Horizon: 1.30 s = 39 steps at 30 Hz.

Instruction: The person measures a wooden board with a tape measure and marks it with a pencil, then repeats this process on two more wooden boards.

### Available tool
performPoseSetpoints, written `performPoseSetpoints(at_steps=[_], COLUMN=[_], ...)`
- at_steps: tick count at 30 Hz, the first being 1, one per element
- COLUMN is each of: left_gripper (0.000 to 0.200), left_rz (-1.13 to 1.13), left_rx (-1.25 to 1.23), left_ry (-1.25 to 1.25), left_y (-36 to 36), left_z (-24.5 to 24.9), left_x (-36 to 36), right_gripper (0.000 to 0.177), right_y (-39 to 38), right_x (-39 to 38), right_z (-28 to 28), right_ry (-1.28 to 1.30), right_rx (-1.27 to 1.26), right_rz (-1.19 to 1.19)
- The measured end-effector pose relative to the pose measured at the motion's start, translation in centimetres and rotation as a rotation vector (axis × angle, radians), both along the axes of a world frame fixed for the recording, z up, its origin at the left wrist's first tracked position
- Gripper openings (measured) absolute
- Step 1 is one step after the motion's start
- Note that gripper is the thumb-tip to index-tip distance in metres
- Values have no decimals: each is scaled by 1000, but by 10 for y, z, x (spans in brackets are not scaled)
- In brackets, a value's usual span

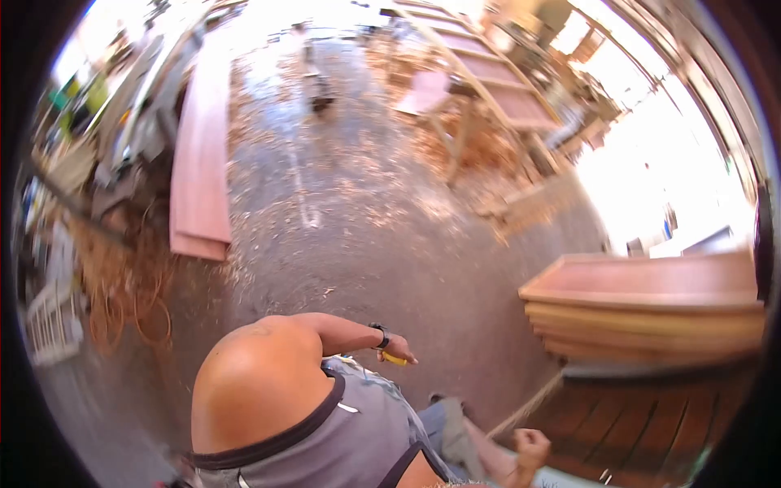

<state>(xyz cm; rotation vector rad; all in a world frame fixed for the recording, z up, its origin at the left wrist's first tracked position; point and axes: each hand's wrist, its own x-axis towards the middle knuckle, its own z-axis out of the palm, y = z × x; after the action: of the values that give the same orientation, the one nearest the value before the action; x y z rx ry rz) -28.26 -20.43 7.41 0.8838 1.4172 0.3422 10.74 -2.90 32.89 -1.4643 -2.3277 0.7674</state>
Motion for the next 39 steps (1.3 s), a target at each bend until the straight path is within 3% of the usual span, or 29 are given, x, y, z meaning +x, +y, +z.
performPoseSetpoints(at_steps=[1, 3, 6, 7, 11, 12, 14, 18, 20, 24, 26, 29, 30, 32, 33, 34, 36, 37, 39], left_gripper=[59, 53, 52, 56, 68, 68, 67, 57, 59, 57, 52, 44, 44, 39, 30, 30, 25, 25, 25], left_rz=[74, 218, 451, 475, 680, 716, 812, 990, 1086, 1199, 1315, 1434, 1439, 1327, 1162, 1161, 1068, 1044, 982], left_rx=[5, -17, 162, 153, 268, 269, 302, 356, 372, 297, 260, 189, 182, 230, 249, 259, 316, 177, 160], left_ry=[-6, -318, -379, -444, -329, -315, -101, 25, 64, 222, 83, 20, 16, 236, 319, 323, 575, 533, 551], left_y=[-3, -15, -39, -51, -74, -79, -91, -107, -115, -123, -127, -137, -144, -155, -163, -172, -186, -191, -201], left_z=[2, 0, -3, 23, 34, 31, 24, 61, 88, 95, 110, 61, 59, 52, -3, -7, -4, 13, 0], left_x=[-22, -63, -115, -137, -211, -234, -271, -344, -377, -431, -455, -493, -507, -537, -558, -576, -614, -641, -693], right_gripper=[11, 14, 15, 16, 21, 21, 28, 27, 24, 21, 20, 20, 19, 15, 15, 14, 15, 14, 15], right_y=[-28, -34, -49, -53, -66, -63, -61, -72, -76, -83, -88, -83, -88, -83, -79, -77, -70, -68, -72], right_x=[-84, -167, -294, -335, -496, -534, -603, -724, -775, -866, -909, -974, -993, -1037, -1066, -1097, -1151, -1178, -1228], right_z=[13, -52, -121, -141, -168, -177, -193, -178, -170, -147, -141, -176, -163, -155, -162, -166, -166, -162, -151], right_ry=[-76, -20, 72, 63, -2, -9, -189, -353, -334, -362, -401, -299, -256, -287, -268, -244, -173, -104, -13], right_rx=[-144, -272, -510, -638, -894, -902, -810, -927, -924, -815, -834, -870, -846, -777, -763, -746, -710, -710, -653], right_rz=[37, 253, 531, 514, 689, 727, 1041, 1231, 1292, 1520, 1590, 1598, 1577, 1543, 1503, 1465, 1487, 1429, 1307])
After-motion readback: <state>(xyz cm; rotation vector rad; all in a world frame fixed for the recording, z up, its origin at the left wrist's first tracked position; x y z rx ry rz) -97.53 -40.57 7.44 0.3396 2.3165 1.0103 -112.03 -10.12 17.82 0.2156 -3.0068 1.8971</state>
